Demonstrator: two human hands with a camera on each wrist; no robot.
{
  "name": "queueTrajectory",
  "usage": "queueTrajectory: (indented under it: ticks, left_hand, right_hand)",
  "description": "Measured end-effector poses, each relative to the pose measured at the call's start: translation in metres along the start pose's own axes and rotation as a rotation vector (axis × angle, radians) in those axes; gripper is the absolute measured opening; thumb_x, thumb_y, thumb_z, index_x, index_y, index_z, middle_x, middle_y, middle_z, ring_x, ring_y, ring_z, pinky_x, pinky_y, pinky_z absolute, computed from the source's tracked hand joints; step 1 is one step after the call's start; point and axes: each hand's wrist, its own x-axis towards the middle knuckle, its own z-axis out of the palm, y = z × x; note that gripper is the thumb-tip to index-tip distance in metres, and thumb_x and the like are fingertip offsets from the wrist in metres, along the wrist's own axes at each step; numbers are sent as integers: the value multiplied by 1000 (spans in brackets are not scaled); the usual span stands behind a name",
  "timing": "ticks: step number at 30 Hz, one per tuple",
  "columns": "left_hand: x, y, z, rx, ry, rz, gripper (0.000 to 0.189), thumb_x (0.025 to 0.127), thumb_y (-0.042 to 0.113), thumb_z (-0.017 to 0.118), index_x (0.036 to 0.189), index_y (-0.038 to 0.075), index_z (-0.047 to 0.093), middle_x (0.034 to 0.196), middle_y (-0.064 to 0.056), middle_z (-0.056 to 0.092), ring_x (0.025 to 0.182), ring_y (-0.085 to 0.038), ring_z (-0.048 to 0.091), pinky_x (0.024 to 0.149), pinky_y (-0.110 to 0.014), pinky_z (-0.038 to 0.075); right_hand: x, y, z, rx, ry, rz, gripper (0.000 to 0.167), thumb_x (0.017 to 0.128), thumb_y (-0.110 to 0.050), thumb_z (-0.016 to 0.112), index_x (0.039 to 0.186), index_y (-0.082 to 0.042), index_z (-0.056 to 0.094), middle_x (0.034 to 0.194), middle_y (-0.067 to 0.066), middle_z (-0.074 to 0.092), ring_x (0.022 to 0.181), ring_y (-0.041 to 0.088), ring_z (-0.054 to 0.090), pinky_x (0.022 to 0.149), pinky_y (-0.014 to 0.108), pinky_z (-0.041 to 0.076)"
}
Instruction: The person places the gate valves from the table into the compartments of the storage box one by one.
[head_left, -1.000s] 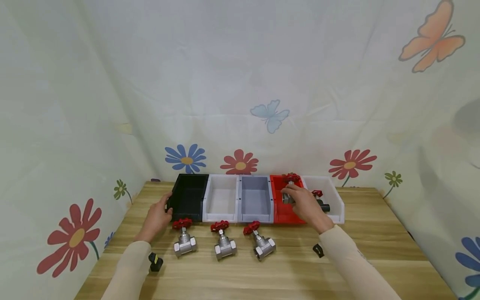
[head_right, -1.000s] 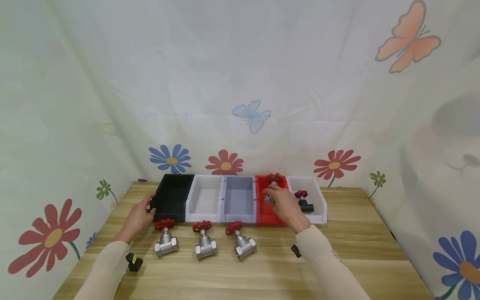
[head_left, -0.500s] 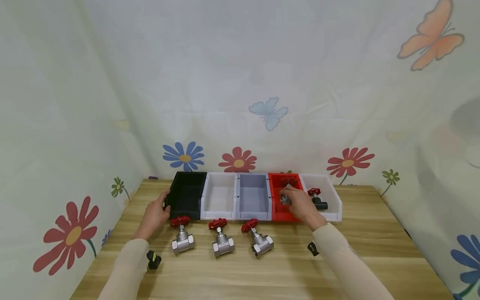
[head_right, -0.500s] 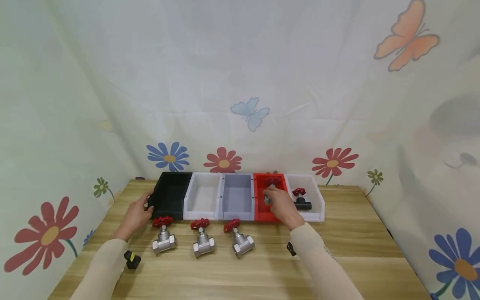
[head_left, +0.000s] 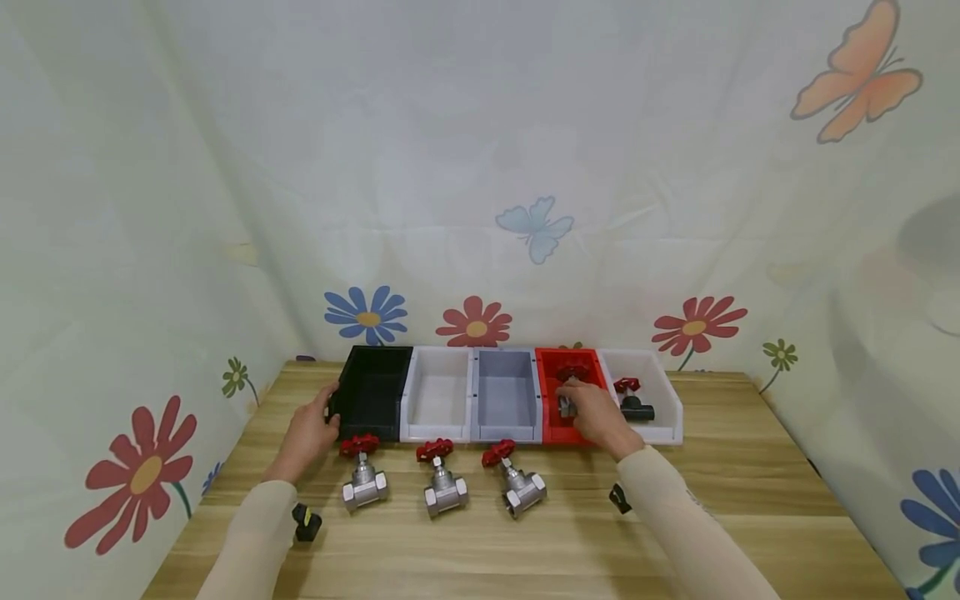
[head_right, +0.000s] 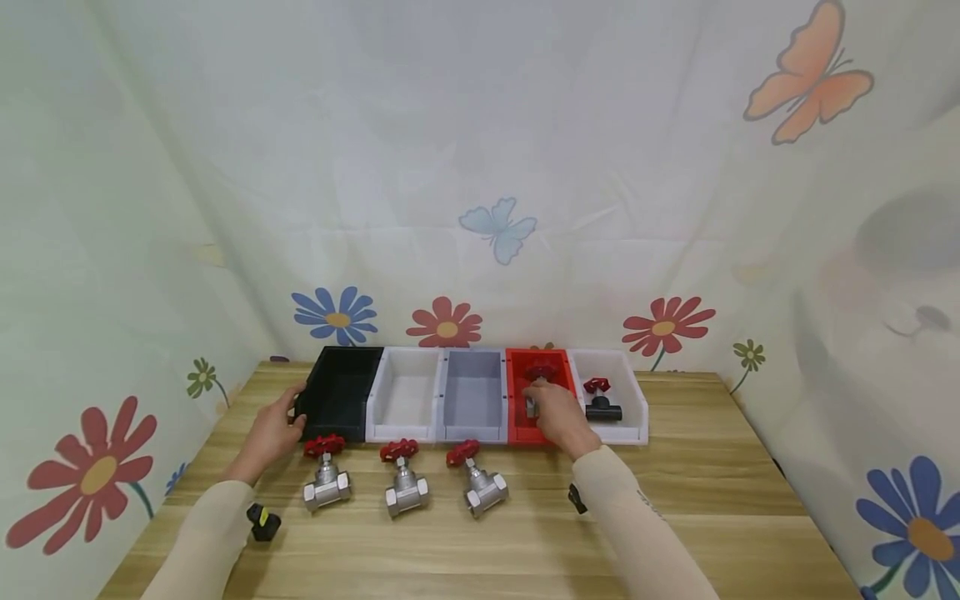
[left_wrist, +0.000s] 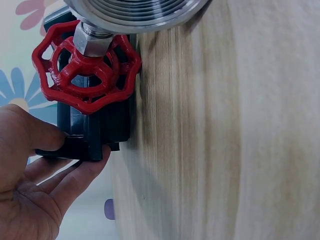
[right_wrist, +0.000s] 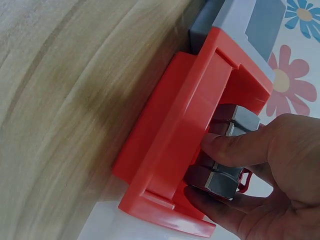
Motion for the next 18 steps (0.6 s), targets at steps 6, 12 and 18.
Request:
queueTrajectory:
  ticks: [6,12,18]
  left_hand:
    - [-1,-1,1,6,28,30,59,91,4,56,147,0,38,129,-36,57,115,-49,59,96,-60,47]
    - [-2,-2,1,5,25,34,59,91,3,55,147,0,37,130,-36,56,114,-48,59,94,-59,47]
    - [-1,-2,1,8,23,26,59,91,4,55,147,0,37,130,-36,56,115,-50,58,95,-60,46]
  right_hand:
    - [2,0,4,23,-10,-9,52,74,16,61,120,-7,69,125,10,67,112,29,64,99,48,51]
    - [5,-1,4,14,-30,11,53,75,14,62,122,-8,69,129,10,65,117,30,62,101,49,49]
    - [8,-3,4,0,-67,38,54,76,15,60,124,-8,68,131,12,64,119,32,60,103,50,48]
